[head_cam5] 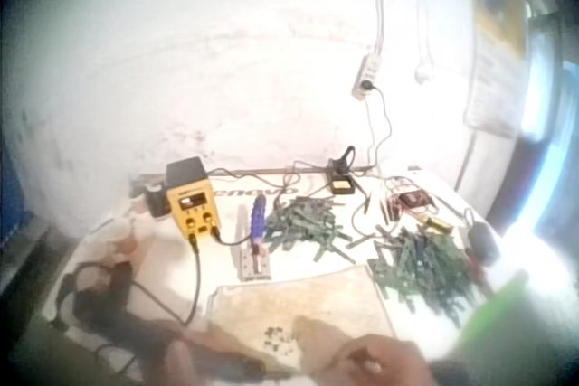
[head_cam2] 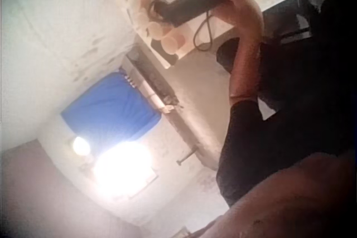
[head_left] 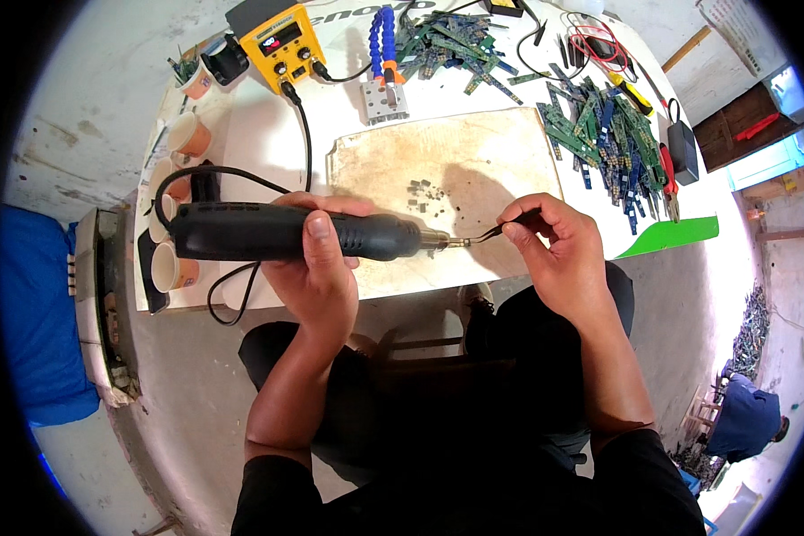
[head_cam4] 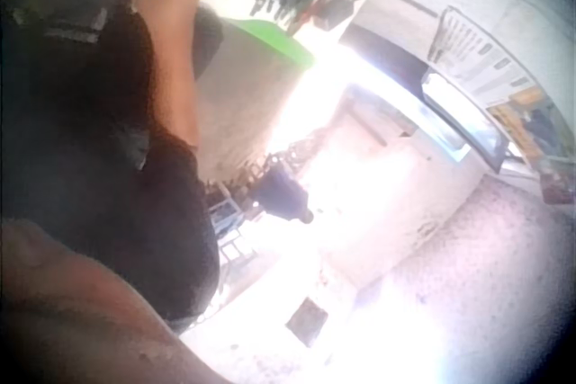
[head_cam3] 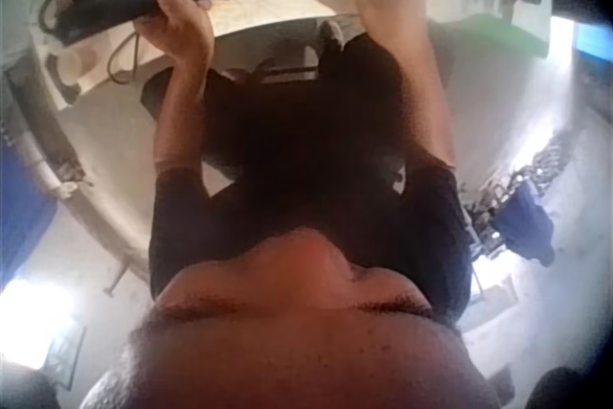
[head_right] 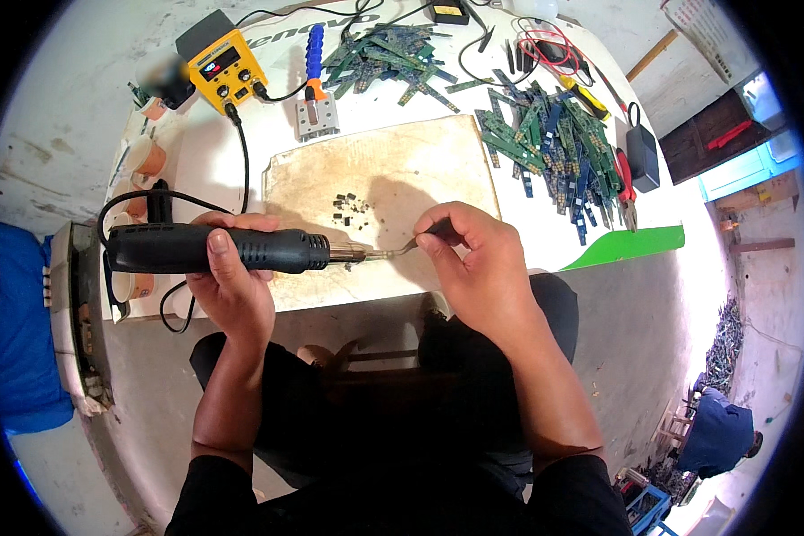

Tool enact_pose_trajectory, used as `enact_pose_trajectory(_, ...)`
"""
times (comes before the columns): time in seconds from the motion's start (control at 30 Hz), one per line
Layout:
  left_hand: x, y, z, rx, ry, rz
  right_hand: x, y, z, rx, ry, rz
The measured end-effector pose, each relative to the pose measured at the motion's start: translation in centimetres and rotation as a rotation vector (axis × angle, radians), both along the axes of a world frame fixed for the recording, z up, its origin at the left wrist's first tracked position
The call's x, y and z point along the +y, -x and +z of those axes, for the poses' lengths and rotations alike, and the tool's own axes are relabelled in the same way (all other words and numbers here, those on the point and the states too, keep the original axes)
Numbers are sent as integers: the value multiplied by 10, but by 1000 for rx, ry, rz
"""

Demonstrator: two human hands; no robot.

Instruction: The person uses a hot air gun and tweezers to remove small electronic components from a green circuit board. They heat the solder joints and lift the components off, placing them onto a work mat. The process is repeated for several components on the same board.

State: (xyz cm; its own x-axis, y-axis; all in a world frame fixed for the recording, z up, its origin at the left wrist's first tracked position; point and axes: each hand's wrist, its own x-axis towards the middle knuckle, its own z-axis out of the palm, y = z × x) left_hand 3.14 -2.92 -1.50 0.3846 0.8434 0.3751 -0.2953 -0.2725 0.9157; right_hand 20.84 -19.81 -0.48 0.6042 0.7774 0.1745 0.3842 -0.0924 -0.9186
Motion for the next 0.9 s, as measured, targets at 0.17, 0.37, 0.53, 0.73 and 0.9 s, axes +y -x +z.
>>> enact_pose_trajectory(0.17, -1, 0, 0, 9, -3, 5, 1, 0, -2, 22, -2, 7)
enact_pose_trajectory(0.37, -2, 1, 3, 40, -16, -4, 1, -1, -2, 27, 45, 1)
enact_pose_trajectory(0.53, -4, 0, 6, 48, 1, 5, 1, 0, -3, 15, 56, -2)
enact_pose_trajectory(0.73, -1, 4, 6, -30, 42, -91, 3, 2, -2, 8, 45, 0)
enact_pose_trajectory(0.9, -2, 3, 7, -27, 56, -79, 3, 2, -4, 9, 31, 7)
